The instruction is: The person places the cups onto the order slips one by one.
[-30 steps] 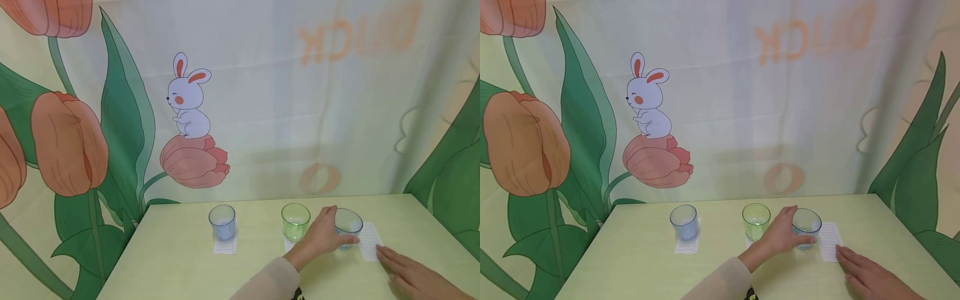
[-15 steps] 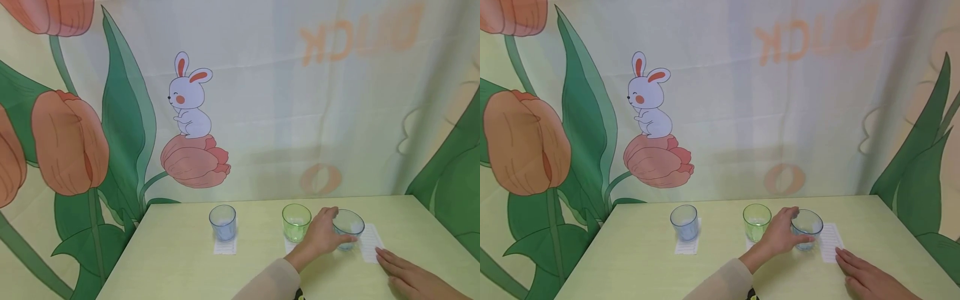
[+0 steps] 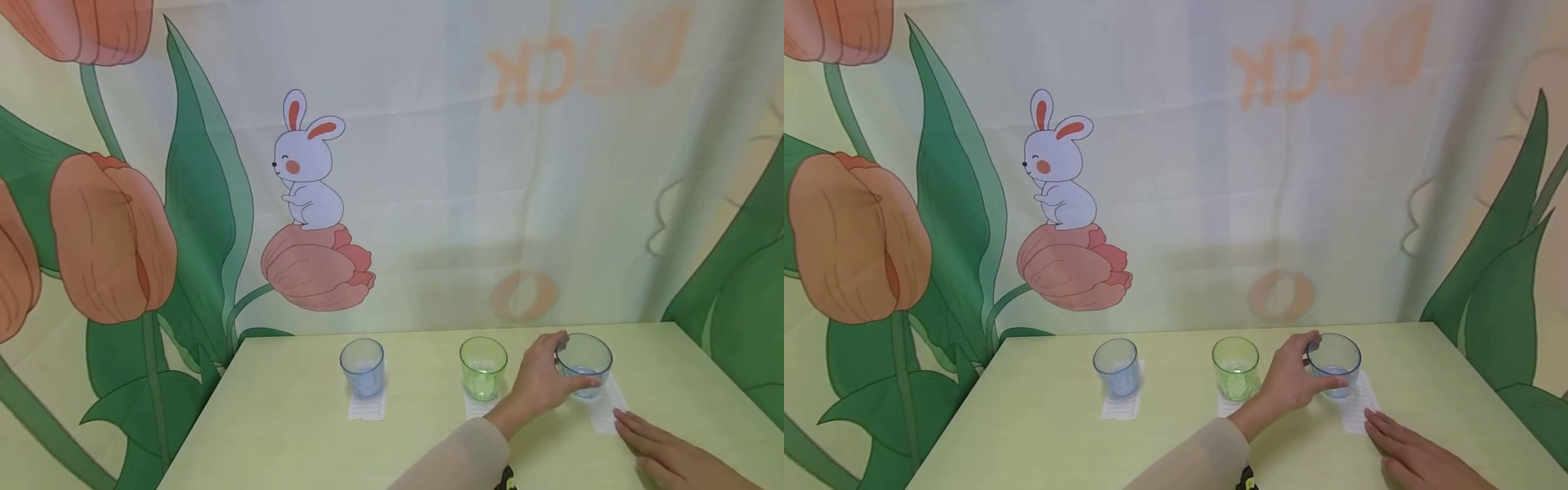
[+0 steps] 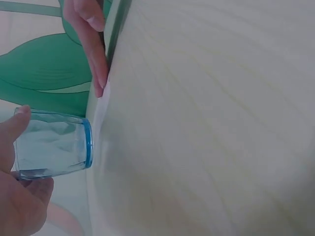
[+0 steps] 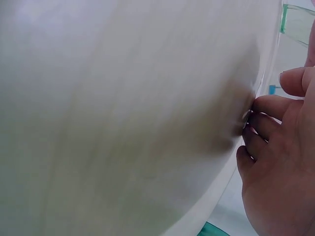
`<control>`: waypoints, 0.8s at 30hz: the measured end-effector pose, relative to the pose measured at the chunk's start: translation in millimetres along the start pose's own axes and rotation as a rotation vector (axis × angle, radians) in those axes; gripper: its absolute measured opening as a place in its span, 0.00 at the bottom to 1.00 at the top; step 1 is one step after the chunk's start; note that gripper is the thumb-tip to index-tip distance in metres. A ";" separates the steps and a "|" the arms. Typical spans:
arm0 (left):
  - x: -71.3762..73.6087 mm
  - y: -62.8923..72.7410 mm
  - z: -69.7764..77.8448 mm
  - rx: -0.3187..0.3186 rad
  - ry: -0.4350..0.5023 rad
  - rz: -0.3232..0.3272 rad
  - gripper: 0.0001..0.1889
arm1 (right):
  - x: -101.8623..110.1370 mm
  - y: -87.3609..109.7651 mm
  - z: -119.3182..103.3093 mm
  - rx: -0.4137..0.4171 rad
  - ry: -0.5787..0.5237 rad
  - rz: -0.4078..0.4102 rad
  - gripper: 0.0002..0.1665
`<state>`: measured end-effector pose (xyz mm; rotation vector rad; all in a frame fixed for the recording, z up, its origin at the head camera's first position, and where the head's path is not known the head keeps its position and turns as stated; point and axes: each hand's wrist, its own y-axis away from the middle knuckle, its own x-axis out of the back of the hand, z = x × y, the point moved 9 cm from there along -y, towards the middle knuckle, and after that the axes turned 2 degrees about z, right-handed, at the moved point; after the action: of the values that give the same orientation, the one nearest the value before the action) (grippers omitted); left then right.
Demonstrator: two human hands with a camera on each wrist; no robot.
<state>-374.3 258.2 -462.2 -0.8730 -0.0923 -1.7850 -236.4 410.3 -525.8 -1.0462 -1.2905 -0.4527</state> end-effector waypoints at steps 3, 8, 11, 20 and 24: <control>-8.9 -1.9 -0.6 -0.002 0.000 -0.009 0.47 | 1.5 1.3 -1.1 0.013 0.018 0.028 0.32; -21.2 -7.5 1.7 -0.005 -0.010 -0.019 0.47 | 4.0 1.4 -1.8 -0.005 0.024 0.037 0.30; -25.8 -10.1 4.8 0.008 -0.025 -0.023 0.46 | 4.9 0.3 -2.6 -0.010 0.013 0.027 0.27; -32.6 -9.5 19.2 0.005 -0.115 -0.062 0.45 | 2.9 -1.0 -2.1 -0.023 -0.026 -0.045 0.26; -33.6 -9.0 21.9 -0.002 -0.146 -0.068 0.45 | 4.5 -1.7 -1.6 0.001 -0.043 -0.048 0.26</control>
<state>-366.1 298.5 -463.3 -1.0118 -0.2170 -1.7821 -235.6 409.3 -520.9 -1.0303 -1.3568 -0.4680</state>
